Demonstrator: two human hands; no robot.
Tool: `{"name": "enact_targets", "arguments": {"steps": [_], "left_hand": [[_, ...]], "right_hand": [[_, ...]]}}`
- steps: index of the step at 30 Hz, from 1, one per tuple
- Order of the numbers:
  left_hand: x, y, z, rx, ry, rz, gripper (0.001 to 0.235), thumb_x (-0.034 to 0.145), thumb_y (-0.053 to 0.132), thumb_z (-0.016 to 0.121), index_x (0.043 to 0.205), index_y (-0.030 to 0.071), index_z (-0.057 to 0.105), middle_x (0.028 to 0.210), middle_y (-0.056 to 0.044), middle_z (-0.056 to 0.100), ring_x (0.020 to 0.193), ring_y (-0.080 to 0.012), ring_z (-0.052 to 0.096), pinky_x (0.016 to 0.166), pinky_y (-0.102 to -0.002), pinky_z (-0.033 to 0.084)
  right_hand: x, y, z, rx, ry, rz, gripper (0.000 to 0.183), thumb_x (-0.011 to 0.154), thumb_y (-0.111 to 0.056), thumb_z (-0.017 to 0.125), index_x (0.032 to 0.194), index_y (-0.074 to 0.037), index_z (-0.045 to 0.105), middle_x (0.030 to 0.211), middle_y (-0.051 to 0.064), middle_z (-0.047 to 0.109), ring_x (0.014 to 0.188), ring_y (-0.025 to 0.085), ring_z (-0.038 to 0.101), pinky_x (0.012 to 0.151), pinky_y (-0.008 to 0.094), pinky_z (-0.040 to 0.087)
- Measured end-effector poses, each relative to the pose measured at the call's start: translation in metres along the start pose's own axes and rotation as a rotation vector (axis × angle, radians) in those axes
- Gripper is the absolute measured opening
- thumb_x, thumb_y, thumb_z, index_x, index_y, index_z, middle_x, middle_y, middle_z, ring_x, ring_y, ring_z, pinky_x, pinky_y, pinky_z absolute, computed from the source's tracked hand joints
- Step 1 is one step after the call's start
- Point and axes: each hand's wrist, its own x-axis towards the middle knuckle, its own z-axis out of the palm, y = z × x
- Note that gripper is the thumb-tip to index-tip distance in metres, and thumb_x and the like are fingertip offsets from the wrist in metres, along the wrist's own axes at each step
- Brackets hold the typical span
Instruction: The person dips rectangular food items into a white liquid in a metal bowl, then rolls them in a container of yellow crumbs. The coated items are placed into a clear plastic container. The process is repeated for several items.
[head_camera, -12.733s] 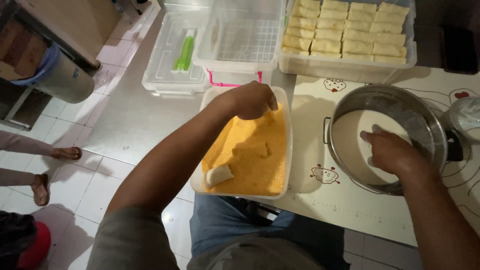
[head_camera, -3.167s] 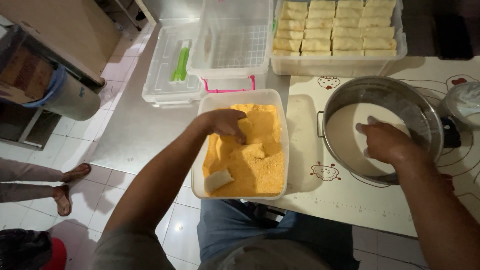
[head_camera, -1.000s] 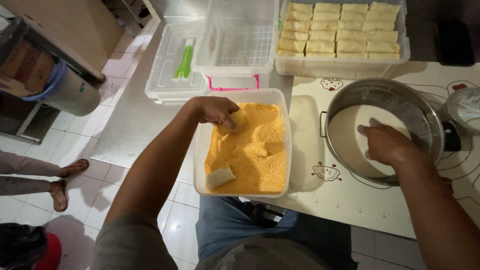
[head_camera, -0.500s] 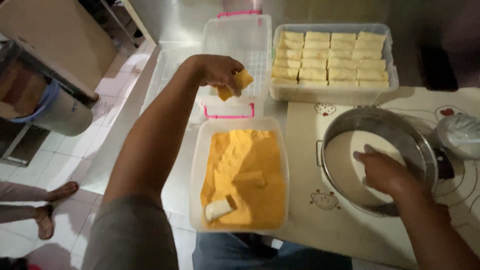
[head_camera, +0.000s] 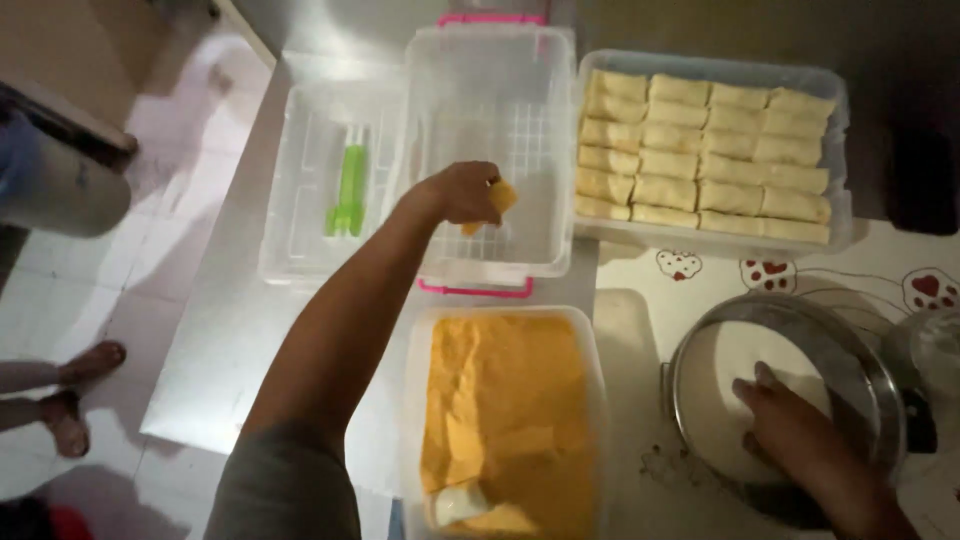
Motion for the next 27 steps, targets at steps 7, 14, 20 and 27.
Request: {"name": "enact_targets", "arguments": {"steps": [7, 14, 20, 27], "left_hand": [[-0.011, -0.017, -0.012, 0.071, -0.066, 0.225, 0.055, 0.079, 0.024, 0.074, 0.131, 0.012, 0.056, 0.128, -0.015, 0.066, 0.112, -0.0356, 0.064, 0.088, -0.046, 0.055], [0.004, -0.030, -0.006, 0.185, -0.199, 0.247, 0.062, 0.077, 0.020, 0.073, 0.135, 0.012, 0.053, 0.132, -0.014, 0.062, 0.120, -0.0350, 0.061, 0.086, -0.048, 0.056], [0.004, -0.036, 0.001, 0.290, -0.377, 0.202, 0.059, 0.081, 0.024, 0.082, 0.133, 0.009, 0.058, 0.130, -0.014, 0.065, 0.115, -0.0330, 0.065, 0.088, -0.043, 0.057], [-0.001, -0.034, 0.008, 0.357, -0.482, 0.224, 0.062, 0.076, 0.026, 0.088, 0.130, 0.009, 0.063, 0.127, -0.013, 0.067, 0.115, -0.0319, 0.066, 0.089, -0.040, 0.059]], "right_hand": [[0.054, 0.066, 0.103, -0.195, 0.148, -0.080, 0.074, 0.078, -0.040, 0.073, 0.146, -0.025, 0.047, 0.162, 0.019, 0.036, 0.140, 0.027, 0.049, 0.115, 0.046, 0.045], [0.034, 0.018, 0.042, -0.031, 0.039, 0.041, 0.068, 0.090, -0.019, 0.065, 0.155, -0.015, 0.042, 0.169, 0.026, 0.023, 0.130, 0.034, 0.064, 0.108, 0.044, 0.054], [0.039, 0.013, 0.034, 0.046, -0.105, 0.152, 0.073, 0.087, -0.034, 0.068, 0.155, -0.020, 0.045, 0.137, 0.011, 0.053, 0.116, 0.029, 0.064, 0.110, 0.040, 0.051], [0.039, 0.013, 0.042, 0.098, -0.132, 0.206, 0.063, 0.089, -0.026, 0.066, 0.148, -0.015, 0.048, 0.143, 0.011, 0.045, 0.119, 0.034, 0.063, 0.092, 0.046, 0.060]]}}
